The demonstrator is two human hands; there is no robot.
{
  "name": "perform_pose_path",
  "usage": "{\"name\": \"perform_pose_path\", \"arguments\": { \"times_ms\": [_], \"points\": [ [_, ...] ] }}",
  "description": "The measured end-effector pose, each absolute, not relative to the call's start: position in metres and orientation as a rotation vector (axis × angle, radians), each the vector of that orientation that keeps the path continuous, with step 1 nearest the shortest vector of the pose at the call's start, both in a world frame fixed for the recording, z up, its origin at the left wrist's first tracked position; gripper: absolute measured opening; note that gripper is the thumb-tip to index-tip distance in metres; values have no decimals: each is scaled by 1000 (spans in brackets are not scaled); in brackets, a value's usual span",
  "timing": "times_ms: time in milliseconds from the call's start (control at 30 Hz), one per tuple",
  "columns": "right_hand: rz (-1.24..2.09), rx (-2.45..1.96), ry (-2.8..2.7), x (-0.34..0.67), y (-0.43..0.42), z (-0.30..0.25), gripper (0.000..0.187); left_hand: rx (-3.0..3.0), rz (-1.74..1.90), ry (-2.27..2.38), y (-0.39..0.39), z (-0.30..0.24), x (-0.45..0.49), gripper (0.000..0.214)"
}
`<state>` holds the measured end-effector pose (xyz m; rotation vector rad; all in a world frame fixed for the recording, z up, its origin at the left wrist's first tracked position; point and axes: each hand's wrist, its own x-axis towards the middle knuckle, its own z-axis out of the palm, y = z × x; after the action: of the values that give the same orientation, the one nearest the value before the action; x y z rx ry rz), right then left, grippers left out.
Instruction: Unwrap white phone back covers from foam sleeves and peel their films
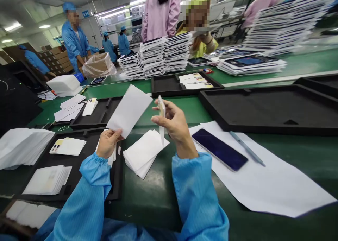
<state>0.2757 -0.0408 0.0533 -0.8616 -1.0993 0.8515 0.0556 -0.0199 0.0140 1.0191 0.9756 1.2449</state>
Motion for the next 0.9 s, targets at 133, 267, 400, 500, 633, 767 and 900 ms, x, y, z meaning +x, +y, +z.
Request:
{"name": "perform_pose_path", "arguments": {
  "times_ms": [133, 267, 400, 500, 633, 767, 900],
  "points": [
    [715, -887, -1139, 291, -56, 62, 65, 1105, 1240, 997, -19, 15, 49, 46],
    [919, -867, -1423, 285, -74, 79, 72, 1225, 1095, 941, -23, 15, 47, 42],
    [1125, -976, -1809, 264, -76, 86, 75, 1320, 892, 832, -29, 16, 44, 42],
    [1197, -1090, -1938, 253, -71, 82, 79, 1368, 776, 795, -31, 16, 42, 43],
    [1176, -1206, -1948, 253, -68, 78, 75, 1291, 842, 836, -30, 16, 43, 49],
    [1121, -1199, -1892, 253, -69, 81, 68, 1202, 993, 850, -29, 15, 46, 58],
    [1128, -1183, -1849, 250, -72, 85, 66, 1082, 974, 780, -30, 15, 47, 60]
  ]
}}
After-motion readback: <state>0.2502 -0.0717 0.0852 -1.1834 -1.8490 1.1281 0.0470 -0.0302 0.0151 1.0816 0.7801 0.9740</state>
